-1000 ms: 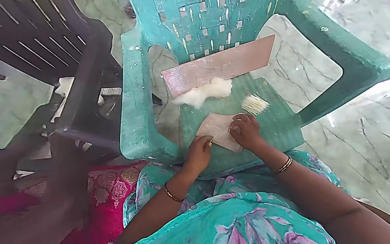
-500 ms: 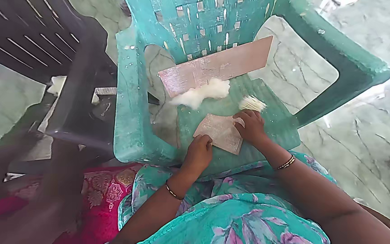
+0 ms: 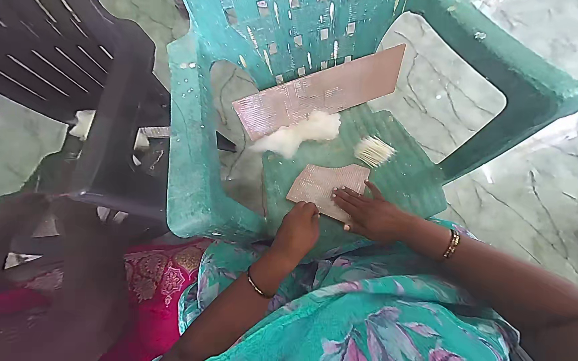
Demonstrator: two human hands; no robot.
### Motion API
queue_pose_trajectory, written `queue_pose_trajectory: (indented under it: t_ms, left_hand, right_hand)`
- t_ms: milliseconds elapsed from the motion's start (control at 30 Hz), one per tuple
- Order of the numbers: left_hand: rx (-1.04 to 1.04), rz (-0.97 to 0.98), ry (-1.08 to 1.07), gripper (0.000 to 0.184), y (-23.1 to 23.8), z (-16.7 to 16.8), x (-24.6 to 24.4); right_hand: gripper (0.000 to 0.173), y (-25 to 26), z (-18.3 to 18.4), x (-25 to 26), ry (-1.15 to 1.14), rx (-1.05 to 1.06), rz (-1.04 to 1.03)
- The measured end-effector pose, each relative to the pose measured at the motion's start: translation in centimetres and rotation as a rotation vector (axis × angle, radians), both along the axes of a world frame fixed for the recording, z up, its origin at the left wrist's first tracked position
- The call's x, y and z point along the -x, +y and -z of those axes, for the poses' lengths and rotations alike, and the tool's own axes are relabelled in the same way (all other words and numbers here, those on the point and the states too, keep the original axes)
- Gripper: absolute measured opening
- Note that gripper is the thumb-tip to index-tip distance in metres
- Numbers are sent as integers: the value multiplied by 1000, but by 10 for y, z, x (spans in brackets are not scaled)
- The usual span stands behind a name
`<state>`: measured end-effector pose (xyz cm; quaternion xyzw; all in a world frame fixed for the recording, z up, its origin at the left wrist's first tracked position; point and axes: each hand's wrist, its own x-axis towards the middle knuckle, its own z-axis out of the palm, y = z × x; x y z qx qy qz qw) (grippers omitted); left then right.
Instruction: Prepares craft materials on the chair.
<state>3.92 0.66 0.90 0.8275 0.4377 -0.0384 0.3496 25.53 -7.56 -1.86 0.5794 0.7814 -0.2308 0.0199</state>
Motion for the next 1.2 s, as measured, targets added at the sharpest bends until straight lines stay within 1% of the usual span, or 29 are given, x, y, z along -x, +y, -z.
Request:
queue_pose_trajectory:
  t_ms: [133,233,300,367,400,467,567,667,733,867,967,1033,1100,1200]
  left_hand:
    - [77,76,14,29,-8,-1,-1]
    - [66,72,-34,29,-9,3,1]
    - [26,33,-73,28,-5,4,4]
    - [8,-25,-77,26,3,2,6]
    - [0,-60,-68,25,8,1,6]
    - [-32,-99,-35,22,16,2,6]
    - [-62,-94,5,22,21,4,6]
    - [-75,-74,0,22,19,6,7]
    - [-57,-57,0,23,18,5,8]
    - [3,28,-9,29,7,4,10]
    - [45,73,-2,33,-1,4,8]
    - [35,78,-24,32,-2,6,9]
    - [2,47,-68,29,0,7,11]
    - [-49,-18,-94,27,7,7,14]
  right_hand:
    - [68,-28,-16,-13,-3,49,-50]
    - [65,-31,-23,-22,12,20,-54]
    - [64,-22,-25,-24,3,-29,-13]
    - [65,-6,-18,-20,2,-125,20]
    - [65,5,-13,-16,7,-139,34]
    - [65,29,-4,-4,38,-140,41]
    - [65,56,5,12,42,-138,3]
    - [68,63,7,21,27,-101,-23]
    - [69,55,7,19,39,-83,-31]
    - [71,18,0,6,23,-1,-80]
    - [69,-5,-11,-4,13,86,-110]
    - [67,-14,-21,-11,31,125,-120]
    - [67,-19,-23,-19,74,69,-116]
    - [70,-15,-10,-25,83,-122,-53]
